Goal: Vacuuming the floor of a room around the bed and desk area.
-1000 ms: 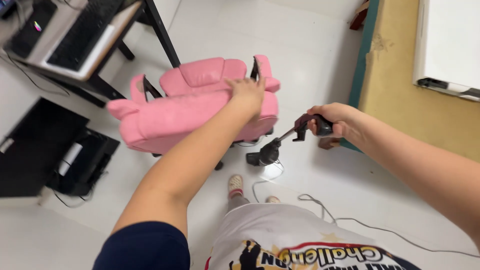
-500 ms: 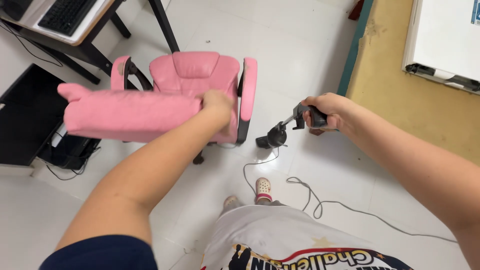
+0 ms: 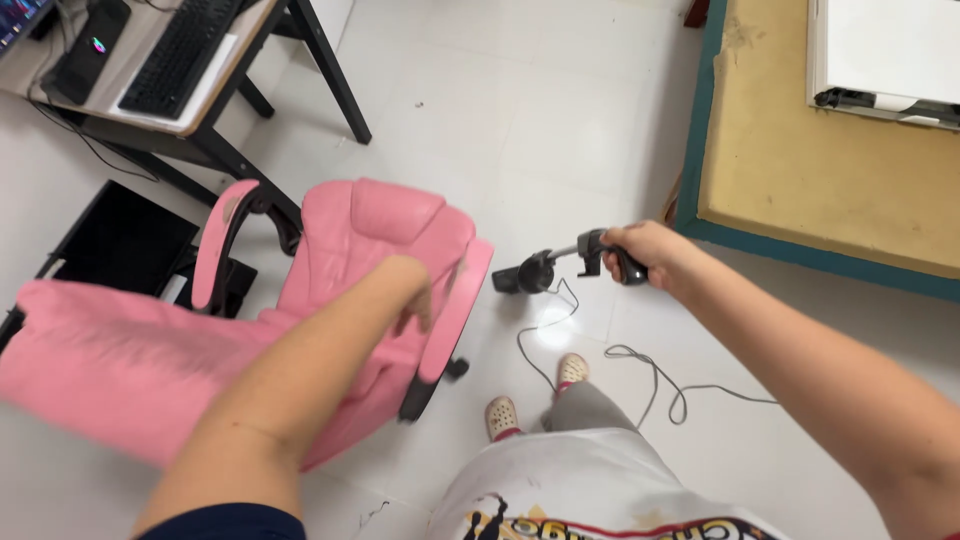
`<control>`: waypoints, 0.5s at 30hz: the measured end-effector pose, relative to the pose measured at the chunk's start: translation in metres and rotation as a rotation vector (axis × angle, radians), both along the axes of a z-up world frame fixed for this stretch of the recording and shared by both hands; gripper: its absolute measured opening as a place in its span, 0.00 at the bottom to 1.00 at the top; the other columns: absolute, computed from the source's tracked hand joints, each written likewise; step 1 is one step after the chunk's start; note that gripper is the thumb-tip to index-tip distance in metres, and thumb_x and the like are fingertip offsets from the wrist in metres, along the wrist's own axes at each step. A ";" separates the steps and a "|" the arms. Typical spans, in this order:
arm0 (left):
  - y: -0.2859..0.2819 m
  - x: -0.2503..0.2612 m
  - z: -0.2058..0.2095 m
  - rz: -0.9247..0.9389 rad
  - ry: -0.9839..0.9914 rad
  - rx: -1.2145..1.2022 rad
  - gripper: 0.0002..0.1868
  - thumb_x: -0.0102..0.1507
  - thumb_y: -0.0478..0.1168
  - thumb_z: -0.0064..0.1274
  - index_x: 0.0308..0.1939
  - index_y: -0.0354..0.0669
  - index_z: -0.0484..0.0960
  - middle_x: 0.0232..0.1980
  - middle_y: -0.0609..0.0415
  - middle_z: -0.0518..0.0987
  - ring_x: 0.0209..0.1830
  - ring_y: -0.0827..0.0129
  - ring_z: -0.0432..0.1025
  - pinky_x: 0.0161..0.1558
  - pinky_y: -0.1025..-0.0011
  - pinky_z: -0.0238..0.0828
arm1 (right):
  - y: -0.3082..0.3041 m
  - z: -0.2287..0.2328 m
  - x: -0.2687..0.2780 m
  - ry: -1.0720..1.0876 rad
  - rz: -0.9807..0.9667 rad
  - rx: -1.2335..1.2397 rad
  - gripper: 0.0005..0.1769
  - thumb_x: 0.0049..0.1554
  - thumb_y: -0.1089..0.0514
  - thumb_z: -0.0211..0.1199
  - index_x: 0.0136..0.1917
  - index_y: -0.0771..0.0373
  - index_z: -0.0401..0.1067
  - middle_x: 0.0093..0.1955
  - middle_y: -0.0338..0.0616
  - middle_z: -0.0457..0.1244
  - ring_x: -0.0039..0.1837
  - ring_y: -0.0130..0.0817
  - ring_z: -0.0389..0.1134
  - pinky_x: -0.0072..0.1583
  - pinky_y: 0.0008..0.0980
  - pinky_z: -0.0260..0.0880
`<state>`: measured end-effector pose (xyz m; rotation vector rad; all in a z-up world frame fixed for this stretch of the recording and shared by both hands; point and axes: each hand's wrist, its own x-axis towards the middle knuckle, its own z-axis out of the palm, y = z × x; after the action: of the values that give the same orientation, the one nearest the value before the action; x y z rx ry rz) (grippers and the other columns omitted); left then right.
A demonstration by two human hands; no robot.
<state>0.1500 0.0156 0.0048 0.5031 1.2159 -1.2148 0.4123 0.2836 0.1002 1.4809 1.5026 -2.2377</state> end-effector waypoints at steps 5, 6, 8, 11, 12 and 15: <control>0.048 0.052 0.002 0.169 0.203 1.253 0.55 0.52 0.57 0.66 0.78 0.55 0.55 0.70 0.44 0.72 0.68 0.52 0.70 0.66 0.57 0.67 | -0.016 -0.004 0.001 -0.006 0.126 0.083 0.10 0.60 0.62 0.59 0.52 0.71 0.67 0.33 0.46 0.62 0.32 0.30 0.62 0.33 0.31 0.66; 0.062 0.069 -0.001 0.287 0.209 1.561 0.61 0.47 0.55 0.72 0.78 0.51 0.54 0.71 0.40 0.69 0.70 0.51 0.66 0.68 0.60 0.66 | -0.017 -0.003 0.003 -0.006 0.175 0.111 0.11 0.60 0.62 0.60 0.52 0.72 0.68 0.33 0.45 0.62 0.32 0.29 0.62 0.33 0.31 0.66; 0.098 0.091 -0.012 0.332 0.128 1.717 0.64 0.45 0.50 0.73 0.79 0.51 0.51 0.72 0.37 0.64 0.70 0.47 0.63 0.68 0.59 0.64 | -0.008 -0.004 0.004 0.002 0.223 0.158 0.11 0.59 0.61 0.60 0.52 0.72 0.69 0.32 0.46 0.62 0.31 0.31 0.62 0.33 0.31 0.66; 0.143 0.115 -0.022 0.414 -0.027 1.997 0.61 0.45 0.45 0.75 0.76 0.52 0.54 0.72 0.35 0.62 0.71 0.43 0.60 0.67 0.57 0.62 | 0.013 -0.003 0.007 0.017 0.322 0.172 0.12 0.58 0.61 0.61 0.52 0.72 0.71 0.32 0.46 0.61 0.30 0.31 0.61 0.32 0.31 0.64; 0.158 0.120 -0.022 0.440 -0.088 2.129 0.55 0.45 0.44 0.75 0.73 0.53 0.60 0.71 0.35 0.63 0.70 0.43 0.61 0.66 0.56 0.63 | 0.024 -0.002 0.008 0.036 0.372 0.143 0.12 0.58 0.61 0.62 0.52 0.71 0.72 0.31 0.45 0.61 0.30 0.31 0.61 0.31 0.31 0.64; 0.199 0.120 -0.034 0.570 -0.058 2.170 0.37 0.50 0.44 0.70 0.62 0.51 0.73 0.63 0.43 0.75 0.63 0.48 0.71 0.61 0.57 0.71 | 0.064 -0.025 -0.004 0.079 0.444 0.103 0.12 0.57 0.61 0.61 0.54 0.67 0.72 0.33 0.42 0.62 0.31 0.28 0.62 0.32 0.29 0.64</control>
<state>0.2701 0.2143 -0.0294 1.4733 2.0167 1.0553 0.4087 0.3481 0.0755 0.9604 1.7823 -1.9966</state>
